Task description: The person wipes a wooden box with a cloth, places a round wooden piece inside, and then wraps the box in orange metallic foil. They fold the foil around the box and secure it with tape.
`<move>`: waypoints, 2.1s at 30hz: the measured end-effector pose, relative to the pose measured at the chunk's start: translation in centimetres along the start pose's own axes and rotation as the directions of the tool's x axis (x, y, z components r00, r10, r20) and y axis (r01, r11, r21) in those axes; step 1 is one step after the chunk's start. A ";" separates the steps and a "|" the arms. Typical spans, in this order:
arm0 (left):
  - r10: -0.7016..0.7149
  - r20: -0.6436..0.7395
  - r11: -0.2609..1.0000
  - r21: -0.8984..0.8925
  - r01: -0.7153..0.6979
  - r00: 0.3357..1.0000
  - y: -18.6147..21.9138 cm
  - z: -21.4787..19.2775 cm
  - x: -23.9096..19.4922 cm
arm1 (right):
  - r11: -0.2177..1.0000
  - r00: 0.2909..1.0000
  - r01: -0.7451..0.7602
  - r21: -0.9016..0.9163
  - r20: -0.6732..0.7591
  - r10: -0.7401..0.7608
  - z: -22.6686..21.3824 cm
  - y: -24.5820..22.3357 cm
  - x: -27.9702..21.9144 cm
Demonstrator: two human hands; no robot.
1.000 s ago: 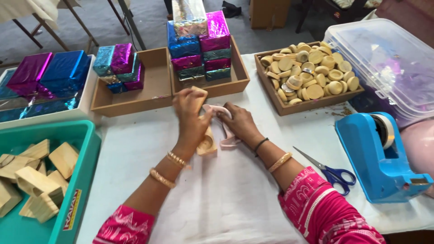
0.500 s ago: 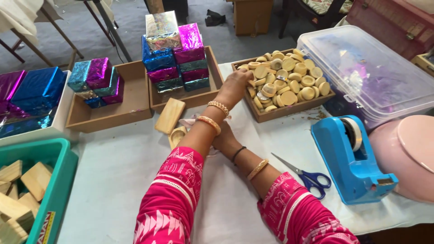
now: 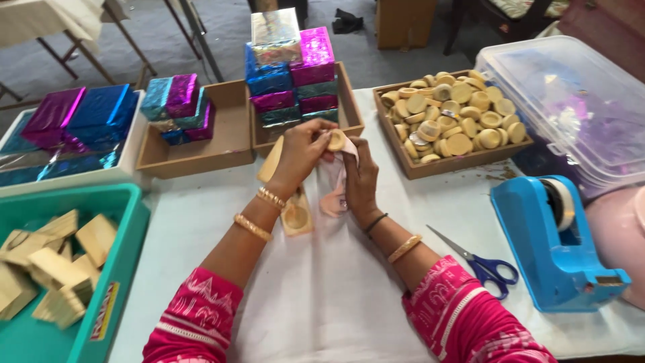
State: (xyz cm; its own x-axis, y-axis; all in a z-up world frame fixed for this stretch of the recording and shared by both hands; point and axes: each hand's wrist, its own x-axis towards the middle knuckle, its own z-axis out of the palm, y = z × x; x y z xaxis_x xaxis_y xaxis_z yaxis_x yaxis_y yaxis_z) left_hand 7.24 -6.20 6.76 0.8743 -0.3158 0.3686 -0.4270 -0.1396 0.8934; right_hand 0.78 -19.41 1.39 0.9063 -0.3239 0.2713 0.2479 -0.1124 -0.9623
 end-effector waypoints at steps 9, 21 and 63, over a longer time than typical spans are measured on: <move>-0.084 -0.165 0.980 -0.195 0.051 0.983 -3.5 -1.7 -5.8 | 0.788 0.757 0.605 -0.114 0.388 -0.526 1.1 -3.6 -3.3; -0.335 -0.020 0.777 -0.571 0.264 0.942 -6.1 -2.7 -6.1 | 0.819 0.849 0.527 -0.228 0.189 -0.494 -0.3 -2.5 -1.5; -0.150 0.463 0.805 0.570 -0.164 0.874 1.4 -5.8 -7.8 | 0.932 0.780 0.230 -0.280 0.626 -0.004 0.1 -0.9 -0.6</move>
State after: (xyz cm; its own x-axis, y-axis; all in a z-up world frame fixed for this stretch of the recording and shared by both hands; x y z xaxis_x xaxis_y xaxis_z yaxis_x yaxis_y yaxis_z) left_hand 1.15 1.52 6.61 0.7211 -0.6894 0.0691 -0.6186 -0.5956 0.5124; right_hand 0.10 -19.02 2.08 0.9201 0.3356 0.2020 0.3433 -0.4423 -0.8286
